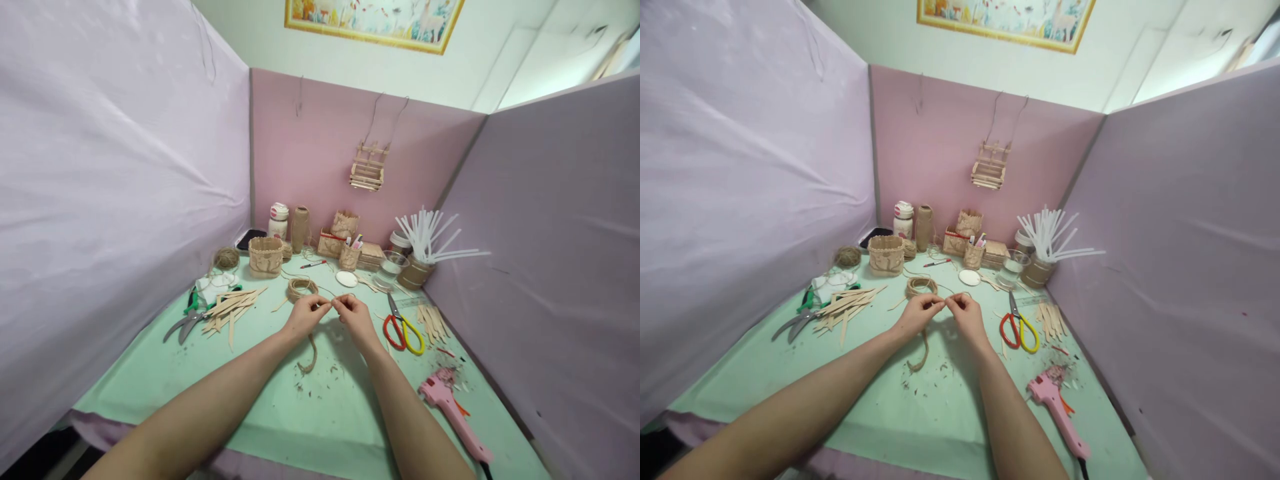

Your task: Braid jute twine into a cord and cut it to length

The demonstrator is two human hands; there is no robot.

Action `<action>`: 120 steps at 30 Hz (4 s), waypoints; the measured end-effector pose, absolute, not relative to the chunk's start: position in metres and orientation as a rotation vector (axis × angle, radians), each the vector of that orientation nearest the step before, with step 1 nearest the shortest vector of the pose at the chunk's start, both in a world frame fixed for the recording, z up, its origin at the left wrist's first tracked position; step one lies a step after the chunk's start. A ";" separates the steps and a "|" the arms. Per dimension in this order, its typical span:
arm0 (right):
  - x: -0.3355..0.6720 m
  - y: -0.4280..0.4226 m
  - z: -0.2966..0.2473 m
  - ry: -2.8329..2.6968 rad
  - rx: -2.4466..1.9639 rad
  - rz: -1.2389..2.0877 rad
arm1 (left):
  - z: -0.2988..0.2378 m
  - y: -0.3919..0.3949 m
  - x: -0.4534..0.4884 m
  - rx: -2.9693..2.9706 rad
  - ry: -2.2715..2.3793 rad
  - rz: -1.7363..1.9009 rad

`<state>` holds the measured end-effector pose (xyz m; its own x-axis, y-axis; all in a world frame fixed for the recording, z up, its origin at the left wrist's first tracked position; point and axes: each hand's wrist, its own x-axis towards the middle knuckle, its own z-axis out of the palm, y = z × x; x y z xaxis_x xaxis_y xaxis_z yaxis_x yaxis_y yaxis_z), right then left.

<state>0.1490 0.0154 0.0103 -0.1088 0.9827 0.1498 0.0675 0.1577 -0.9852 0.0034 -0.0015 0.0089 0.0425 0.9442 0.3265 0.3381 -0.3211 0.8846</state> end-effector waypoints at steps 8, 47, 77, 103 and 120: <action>0.149 0.016 0.008 -1.526 -1.093 0.981 | 0.006 0.001 0.004 1.547 1.293 1.332; 0.145 0.006 0.013 -1.412 -1.119 0.911 | 0.002 0.004 0.010 0.991 0.874 1.248; 0.141 -0.003 0.017 -1.661 -1.024 0.641 | 0.007 -0.001 0.011 0.876 0.884 1.345; 0.155 0.020 0.005 -1.387 -1.130 0.948 | 0.006 -0.001 0.009 1.682 1.203 1.220; 0.153 0.015 0.013 -1.364 -1.089 0.965 | 0.003 -0.002 0.012 1.231 0.859 1.159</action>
